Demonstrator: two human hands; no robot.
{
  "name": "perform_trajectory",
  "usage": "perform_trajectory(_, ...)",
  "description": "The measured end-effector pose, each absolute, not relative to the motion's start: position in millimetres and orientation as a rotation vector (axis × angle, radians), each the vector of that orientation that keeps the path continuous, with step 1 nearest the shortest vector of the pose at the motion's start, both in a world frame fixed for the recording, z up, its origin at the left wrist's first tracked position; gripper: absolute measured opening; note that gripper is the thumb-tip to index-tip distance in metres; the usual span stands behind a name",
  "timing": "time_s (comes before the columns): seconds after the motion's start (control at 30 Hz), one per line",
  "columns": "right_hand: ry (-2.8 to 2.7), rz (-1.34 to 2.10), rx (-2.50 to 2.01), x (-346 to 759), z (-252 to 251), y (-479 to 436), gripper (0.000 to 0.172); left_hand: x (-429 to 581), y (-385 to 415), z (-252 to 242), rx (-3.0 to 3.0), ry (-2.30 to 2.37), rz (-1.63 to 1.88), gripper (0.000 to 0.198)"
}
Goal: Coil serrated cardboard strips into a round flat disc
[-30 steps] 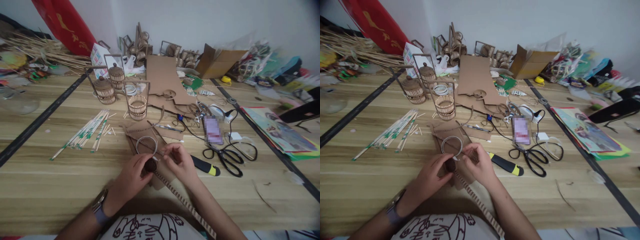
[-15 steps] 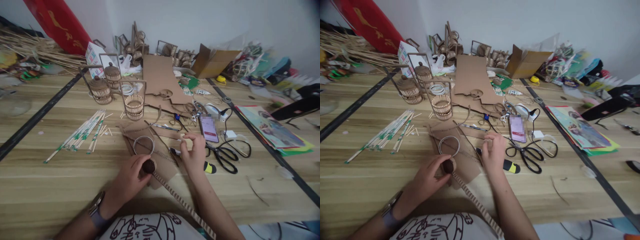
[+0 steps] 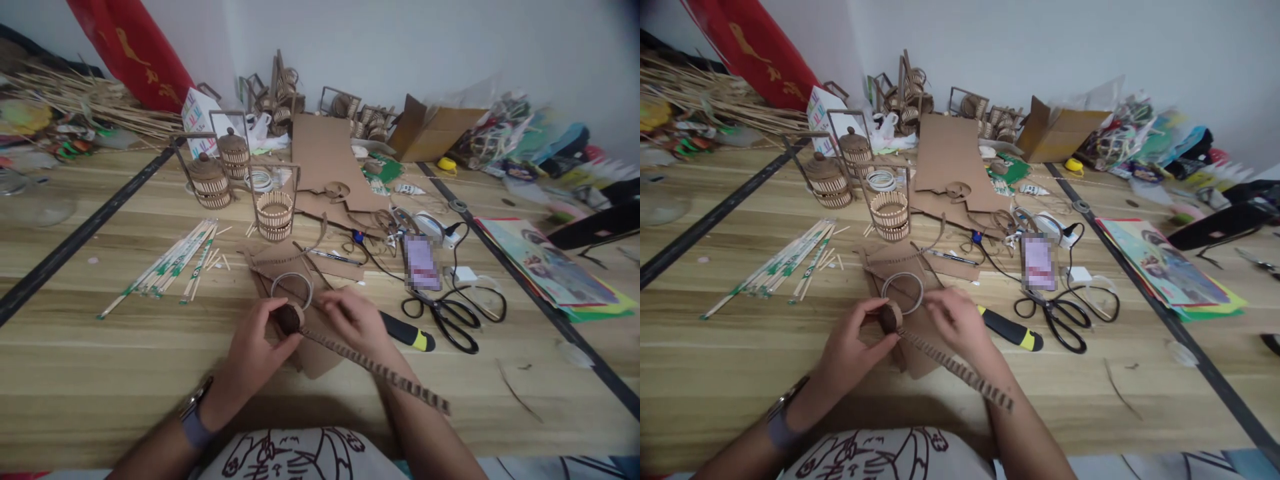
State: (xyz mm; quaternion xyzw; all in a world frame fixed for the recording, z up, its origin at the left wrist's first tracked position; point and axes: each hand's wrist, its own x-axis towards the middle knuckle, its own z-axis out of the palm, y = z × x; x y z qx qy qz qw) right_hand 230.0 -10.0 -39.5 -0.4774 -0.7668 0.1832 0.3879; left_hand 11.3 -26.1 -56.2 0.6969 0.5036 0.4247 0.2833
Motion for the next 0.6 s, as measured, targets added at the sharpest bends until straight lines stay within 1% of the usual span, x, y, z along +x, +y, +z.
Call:
perform_trajectory(0.03,-2.032,0.57,-1.102,221.7,-40.5,-12.9,0.013,11.4,-25.8,-56.4,1.812,1.351,1.16,0.041)
perform_trajectory(0.1,-2.106,0.69,-1.035,206.3,-44.3,-19.5,0.024,12.1,-25.6,-57.0,1.716,1.343,1.194,0.04)
perform_trajectory(0.13,-2.109,0.689,-1.056,199.9,-47.2,-22.9,0.026,12.5,-25.6,-57.2,1.676,1.335,1.201,0.04)
perform_trajectory(0.3,-2.073,0.573,-1.129,188.2,-62.0,-32.2,0.008,13.6,-27.3,-57.6,1.482,1.282,1.099,0.043)
perform_trajectory(0.37,-2.016,0.609,-1.119,189.0,-62.2,-32.5,0.01,13.2,-27.4,-56.2,1.4,1.241,1.07,0.044)
perform_trajectory(0.43,-1.936,0.708,-1.098,189.1,-59.7,-32.6,0.012,12.8,-26.5,-53.6,1.313,1.181,1.064,0.04)
perform_trajectory(0.53,-1.861,0.846,-1.053,187.6,-56.3,-33.5,0.011,13.2,-23.0,-49.5,1.141,1.093,1.055,0.03)
perform_trajectory(0.6,-1.812,0.865,-1.072,187.1,-55.8,-34.4,0.015,14.2,-19.6,-48.1,1.003,1.048,1.065,0.031)
